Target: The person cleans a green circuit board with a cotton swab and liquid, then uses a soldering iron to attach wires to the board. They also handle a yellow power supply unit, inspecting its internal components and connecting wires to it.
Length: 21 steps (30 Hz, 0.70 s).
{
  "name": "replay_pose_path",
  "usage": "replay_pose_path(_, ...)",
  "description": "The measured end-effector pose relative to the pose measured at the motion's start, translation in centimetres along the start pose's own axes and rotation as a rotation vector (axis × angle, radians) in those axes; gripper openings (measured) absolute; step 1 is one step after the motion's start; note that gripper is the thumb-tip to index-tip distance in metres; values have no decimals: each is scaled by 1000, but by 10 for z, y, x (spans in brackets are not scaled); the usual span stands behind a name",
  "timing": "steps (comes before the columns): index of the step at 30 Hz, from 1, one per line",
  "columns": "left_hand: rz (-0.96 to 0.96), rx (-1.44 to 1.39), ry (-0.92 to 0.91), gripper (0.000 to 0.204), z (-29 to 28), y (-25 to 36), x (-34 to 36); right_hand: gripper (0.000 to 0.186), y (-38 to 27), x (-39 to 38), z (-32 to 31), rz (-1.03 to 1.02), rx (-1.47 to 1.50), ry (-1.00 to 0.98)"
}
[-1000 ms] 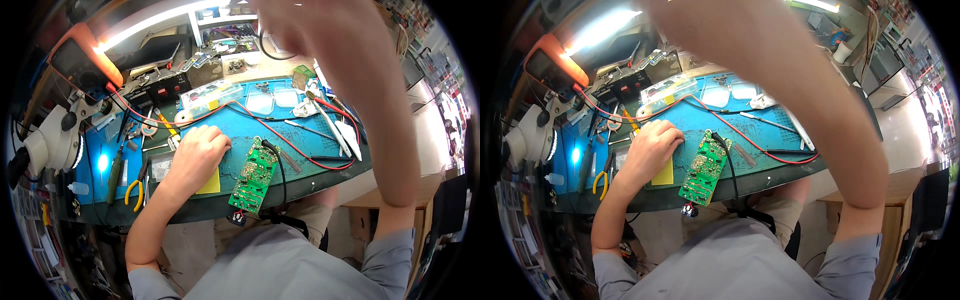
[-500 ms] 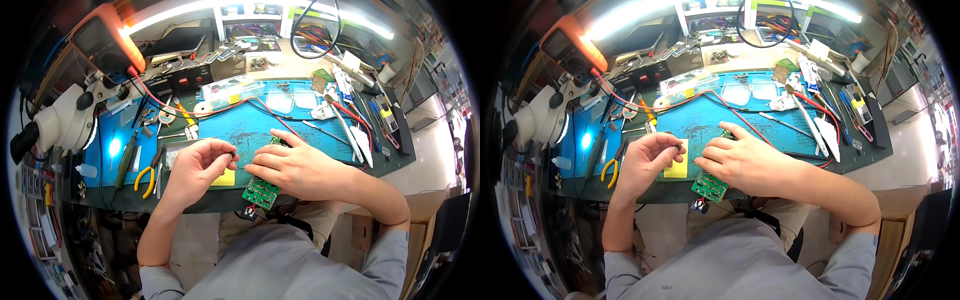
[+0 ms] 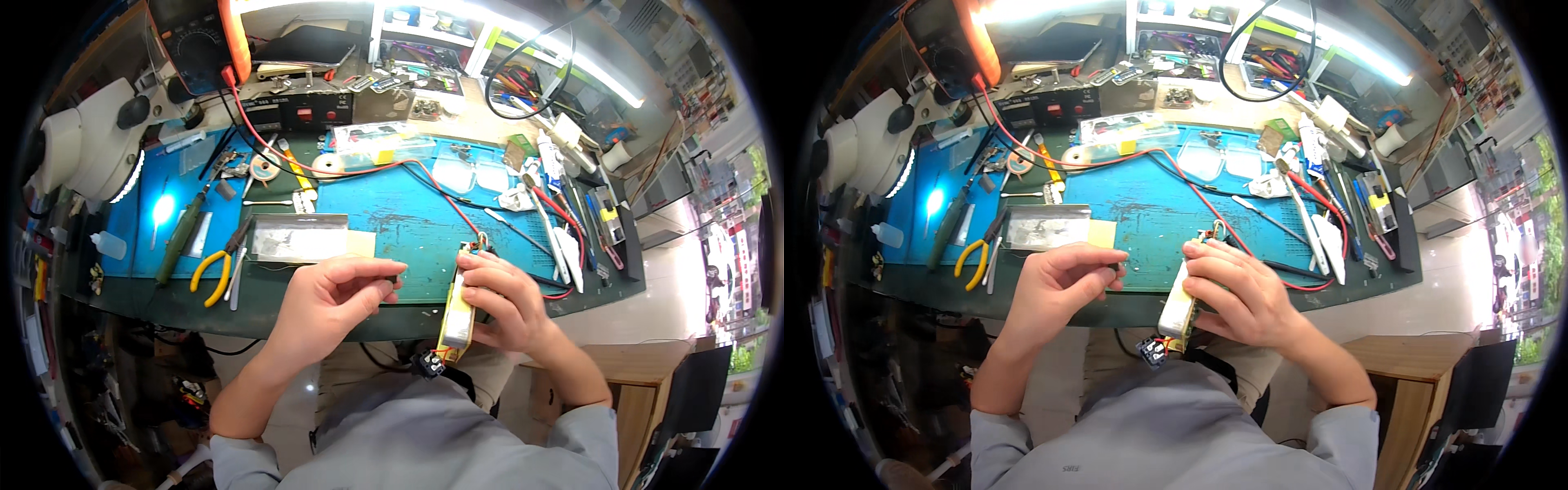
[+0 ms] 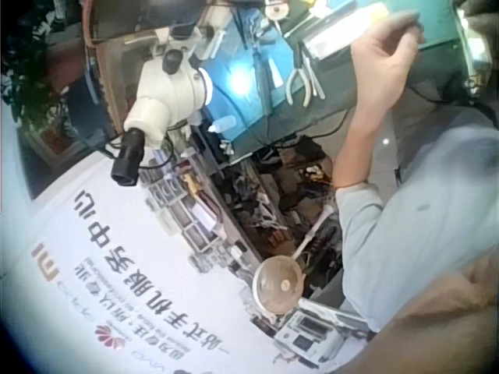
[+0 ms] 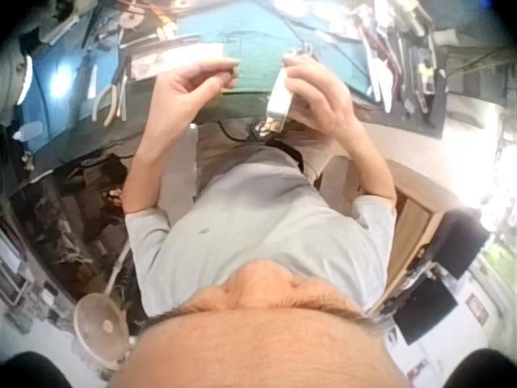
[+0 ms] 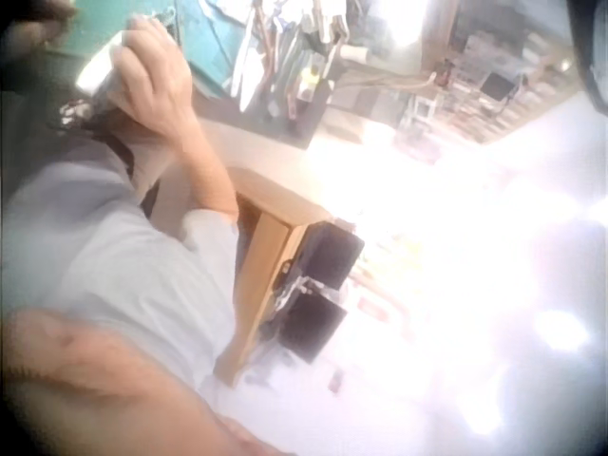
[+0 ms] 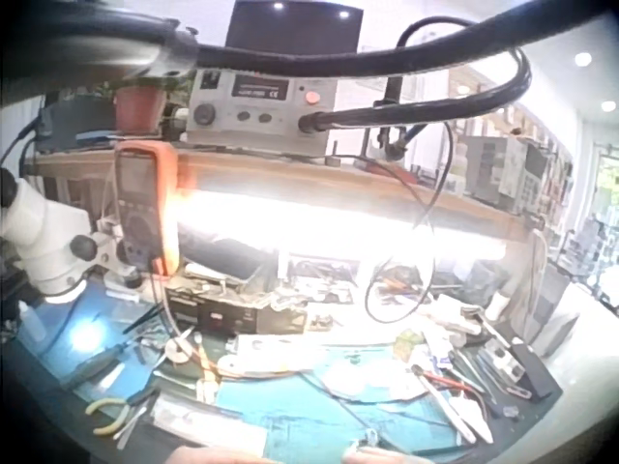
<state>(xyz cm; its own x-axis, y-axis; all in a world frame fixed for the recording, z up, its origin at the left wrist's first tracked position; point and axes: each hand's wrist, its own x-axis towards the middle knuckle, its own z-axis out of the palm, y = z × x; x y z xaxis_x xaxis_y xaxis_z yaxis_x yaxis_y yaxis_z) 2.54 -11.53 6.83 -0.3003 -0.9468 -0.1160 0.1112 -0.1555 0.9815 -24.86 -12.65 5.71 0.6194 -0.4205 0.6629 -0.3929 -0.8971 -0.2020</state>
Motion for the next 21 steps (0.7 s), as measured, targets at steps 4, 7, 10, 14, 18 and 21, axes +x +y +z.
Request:
replay_pose_path(4, 214, 143, -64, 24, 14, 2, -7, 56, 4, -29, 17, 47, 43, 170)
replay_pose_path(7, 292, 206, -113, 25, 20, 4, -15, 58, 5, -31, 19, 53, 82, 211)
replay_pose_path(10, 257, 226, -132, 24, 31, 12, -20, 63, 7, -29, 20, 77, 103, 211)
replay_pose_path(14, 186, 248, -138, 16, 33, 2, -21, 63, 7, -25, 21, 61, 117, 193)
replay_pose_path(18, 167, 138, -162, 15, 35, -3, -20, 64, 8, -27, 22, 41, 118, 198)
replay_pose_path(21, 171, 86, -162, 14, 39, -2, -19, 66, 6, -25, 23, 59, 146, 200)
